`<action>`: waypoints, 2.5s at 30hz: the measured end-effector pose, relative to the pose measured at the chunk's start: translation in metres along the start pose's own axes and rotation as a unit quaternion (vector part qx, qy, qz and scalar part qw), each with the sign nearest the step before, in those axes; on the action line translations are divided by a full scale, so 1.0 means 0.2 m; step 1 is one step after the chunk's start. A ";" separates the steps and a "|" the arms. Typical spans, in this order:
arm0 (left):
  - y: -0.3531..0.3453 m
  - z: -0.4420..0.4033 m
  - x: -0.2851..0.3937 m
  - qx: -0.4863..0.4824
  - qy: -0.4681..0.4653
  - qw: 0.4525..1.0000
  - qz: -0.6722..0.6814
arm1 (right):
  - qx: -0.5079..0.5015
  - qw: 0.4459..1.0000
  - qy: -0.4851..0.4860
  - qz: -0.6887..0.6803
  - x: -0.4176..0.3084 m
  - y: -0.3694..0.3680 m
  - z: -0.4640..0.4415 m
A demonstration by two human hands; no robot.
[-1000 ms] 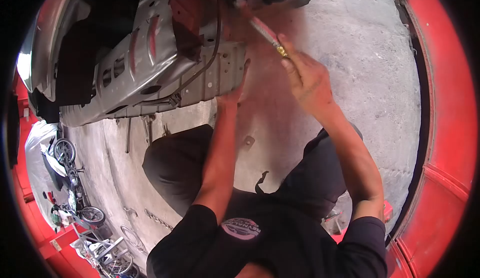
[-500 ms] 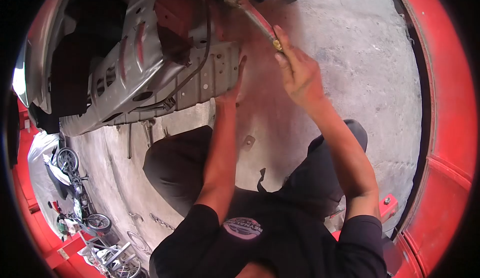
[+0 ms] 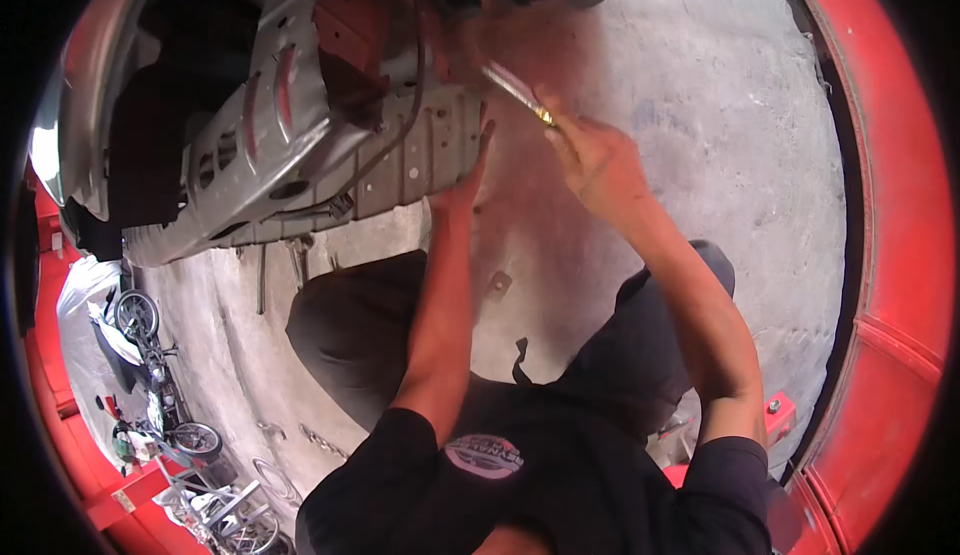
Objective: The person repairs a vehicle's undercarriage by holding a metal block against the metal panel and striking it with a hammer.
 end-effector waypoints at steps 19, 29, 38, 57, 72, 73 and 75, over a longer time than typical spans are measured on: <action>0.13 0.23 0.02 0.217 0.027 0.974 0.057 | -0.181 0.979 -0.054 0.071 -0.02 -0.10 0.29; 0.06 0.20 0.01 0.253 -0.003 0.967 0.005 | -0.053 0.998 -0.009 -0.016 0.03 -0.02 0.34; 0.04 0.21 -0.02 0.213 0.020 0.977 -0.019 | 0.089 0.993 0.012 -0.082 -0.25 0.31 0.18; 0.05 0.25 0.03 0.230 -0.008 0.973 -0.018 | 0.090 0.989 0.088 -0.083 -0.39 0.28 0.23; 0.12 0.34 0.05 0.263 -0.048 0.954 -0.136 | -0.003 0.998 0.053 -0.025 -0.24 0.11 0.30; 0.24 0.35 0.05 0.259 -0.041 0.962 -0.081 | -0.104 0.994 0.028 0.035 -0.09 -0.03 0.36; 0.53 0.44 0.05 0.277 -0.009 0.955 0.102 | -0.174 0.983 0.009 0.062 -0.03 -0.09 0.41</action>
Point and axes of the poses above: each hand's wrist, its own z-axis away from the middle knuckle, its own y-axis out of the back of the hand, x = y × z, the point moved 9 cm from there along -z, towards the middle knuckle, and after that the axes turned 5 degrees about x, right-handed, at the moved point
